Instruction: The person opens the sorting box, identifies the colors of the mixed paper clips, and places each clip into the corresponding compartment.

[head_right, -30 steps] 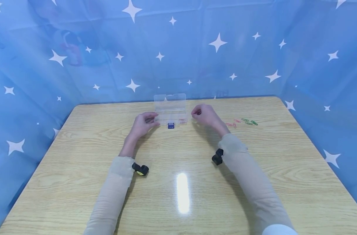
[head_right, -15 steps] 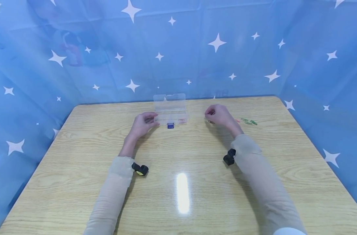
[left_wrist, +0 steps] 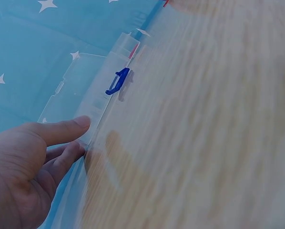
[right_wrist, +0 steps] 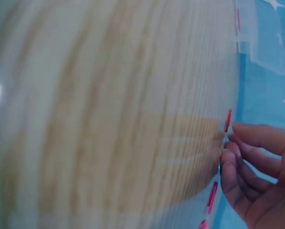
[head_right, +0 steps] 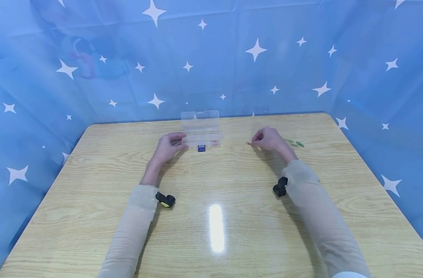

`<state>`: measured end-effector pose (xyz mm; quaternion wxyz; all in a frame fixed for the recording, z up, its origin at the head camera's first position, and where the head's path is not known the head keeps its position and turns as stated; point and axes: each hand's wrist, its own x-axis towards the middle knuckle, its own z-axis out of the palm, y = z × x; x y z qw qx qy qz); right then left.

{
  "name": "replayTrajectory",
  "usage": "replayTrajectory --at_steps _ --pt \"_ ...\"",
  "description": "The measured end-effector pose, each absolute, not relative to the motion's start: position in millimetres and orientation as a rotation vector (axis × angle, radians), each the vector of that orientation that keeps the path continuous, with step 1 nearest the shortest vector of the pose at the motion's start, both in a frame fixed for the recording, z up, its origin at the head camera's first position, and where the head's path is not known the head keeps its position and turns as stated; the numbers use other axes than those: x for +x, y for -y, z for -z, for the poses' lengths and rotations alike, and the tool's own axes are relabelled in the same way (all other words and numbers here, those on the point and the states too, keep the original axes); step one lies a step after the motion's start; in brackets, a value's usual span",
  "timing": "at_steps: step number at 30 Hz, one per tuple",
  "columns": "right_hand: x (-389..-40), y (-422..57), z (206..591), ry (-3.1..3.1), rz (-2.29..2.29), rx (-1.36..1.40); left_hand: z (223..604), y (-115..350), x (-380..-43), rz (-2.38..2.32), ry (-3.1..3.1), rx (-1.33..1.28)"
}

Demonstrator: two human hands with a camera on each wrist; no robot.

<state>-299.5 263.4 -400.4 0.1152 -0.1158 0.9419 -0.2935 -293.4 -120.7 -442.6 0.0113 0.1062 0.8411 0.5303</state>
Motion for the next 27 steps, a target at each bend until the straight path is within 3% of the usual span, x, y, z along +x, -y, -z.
replayTrajectory --at_steps 27 --pt "-307 -244 404 -2.807 0.926 -0.377 444 122 -295 -1.683 -2.608 0.345"
